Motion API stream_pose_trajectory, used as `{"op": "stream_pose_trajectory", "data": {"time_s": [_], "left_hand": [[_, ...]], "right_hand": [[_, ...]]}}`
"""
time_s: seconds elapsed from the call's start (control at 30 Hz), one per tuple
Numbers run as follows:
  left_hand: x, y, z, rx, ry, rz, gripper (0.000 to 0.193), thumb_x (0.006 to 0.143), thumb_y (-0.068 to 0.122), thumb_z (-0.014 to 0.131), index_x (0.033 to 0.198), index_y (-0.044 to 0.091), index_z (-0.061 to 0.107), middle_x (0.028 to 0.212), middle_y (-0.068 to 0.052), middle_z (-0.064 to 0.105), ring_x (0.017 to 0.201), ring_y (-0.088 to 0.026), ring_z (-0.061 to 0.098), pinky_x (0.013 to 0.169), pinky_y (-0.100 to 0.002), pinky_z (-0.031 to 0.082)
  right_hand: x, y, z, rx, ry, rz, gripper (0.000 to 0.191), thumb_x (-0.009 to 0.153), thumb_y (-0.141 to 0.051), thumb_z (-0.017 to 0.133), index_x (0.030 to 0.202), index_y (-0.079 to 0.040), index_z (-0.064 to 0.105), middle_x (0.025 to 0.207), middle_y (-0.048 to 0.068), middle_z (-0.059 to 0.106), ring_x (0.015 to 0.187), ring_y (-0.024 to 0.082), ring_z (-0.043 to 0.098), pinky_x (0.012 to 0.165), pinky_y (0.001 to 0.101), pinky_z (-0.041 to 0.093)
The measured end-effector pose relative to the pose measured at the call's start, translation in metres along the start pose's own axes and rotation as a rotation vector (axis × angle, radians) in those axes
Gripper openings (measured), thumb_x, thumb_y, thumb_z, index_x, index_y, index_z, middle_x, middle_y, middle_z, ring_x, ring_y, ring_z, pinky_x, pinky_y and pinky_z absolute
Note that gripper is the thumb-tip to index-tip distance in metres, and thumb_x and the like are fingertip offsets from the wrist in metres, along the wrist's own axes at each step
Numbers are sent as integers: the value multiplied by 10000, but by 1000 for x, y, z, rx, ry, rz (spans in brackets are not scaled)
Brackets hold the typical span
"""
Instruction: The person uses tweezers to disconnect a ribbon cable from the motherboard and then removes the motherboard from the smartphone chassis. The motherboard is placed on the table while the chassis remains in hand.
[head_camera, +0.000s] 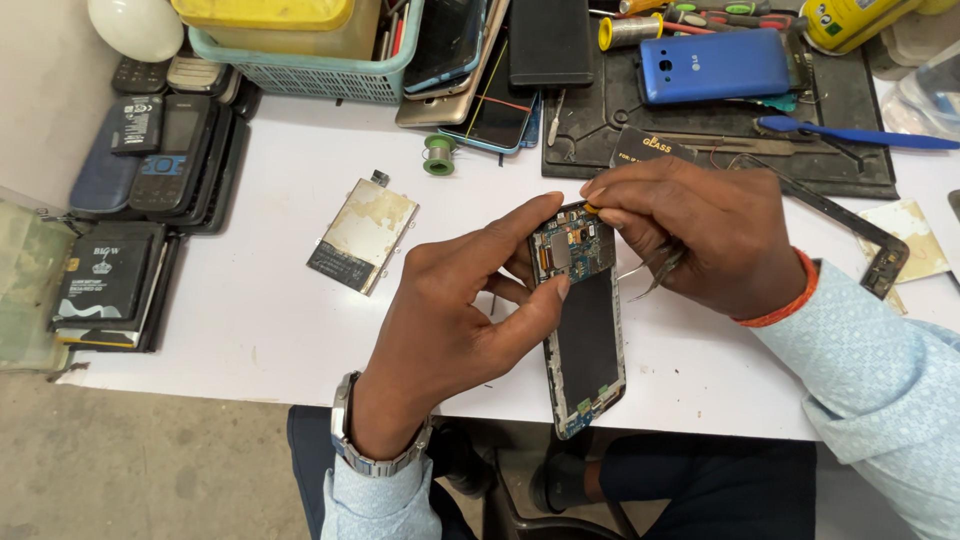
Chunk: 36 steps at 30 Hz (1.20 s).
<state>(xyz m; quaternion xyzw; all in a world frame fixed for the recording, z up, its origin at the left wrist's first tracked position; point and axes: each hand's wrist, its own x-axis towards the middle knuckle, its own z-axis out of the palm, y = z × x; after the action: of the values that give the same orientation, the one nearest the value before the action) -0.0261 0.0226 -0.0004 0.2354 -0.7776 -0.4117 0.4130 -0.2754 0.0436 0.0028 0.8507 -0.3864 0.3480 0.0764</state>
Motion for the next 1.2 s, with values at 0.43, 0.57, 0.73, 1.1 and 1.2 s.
{"op": "stream_pose_trajectory", "data": {"time_s": [0.43,0.57,0.73,1.1,1.2], "left_hand": [[0,0,0,-18,4,-13,523,908,66,749,1399,-38,603,886,-90,755,753,-119,778,694,-229,662],[0,1,-1,-25,11,-16,522,906,61,750,1399,-34,606,896,-92,760,765,-117,779,704,-231,665],[-1,2,-2,-40,-5,-3,516,923,48,743,1411,-30,593,974,-93,777,814,-118,791,734,-233,672],[-1,5,-3,-50,-9,-14,511,906,12,738,1399,-24,607,964,-88,782,826,-109,766,726,-231,670],[-1,5,-4,-55,-12,-11,507,909,9,737,1398,-26,605,983,-86,785,850,-104,767,732,-229,673]], "right_hand": [[-2,2,2,31,15,3,148,1027,-127,720,1124,-27,672,1093,103,754,904,212,773,689,285,617],[0,1,-2,31,-8,-32,190,1011,-143,729,1156,-36,672,1113,97,750,899,213,770,688,291,612],[1,0,-2,35,-22,-31,237,979,-176,750,1174,-56,686,1109,76,754,872,194,767,674,288,609],[-5,3,-1,1,-15,-59,235,981,-72,769,1199,-53,685,1114,83,763,831,176,763,595,272,571],[-4,3,-4,-37,-44,-97,318,937,-110,805,1217,-39,674,1114,117,775,732,156,730,545,280,552]]}}
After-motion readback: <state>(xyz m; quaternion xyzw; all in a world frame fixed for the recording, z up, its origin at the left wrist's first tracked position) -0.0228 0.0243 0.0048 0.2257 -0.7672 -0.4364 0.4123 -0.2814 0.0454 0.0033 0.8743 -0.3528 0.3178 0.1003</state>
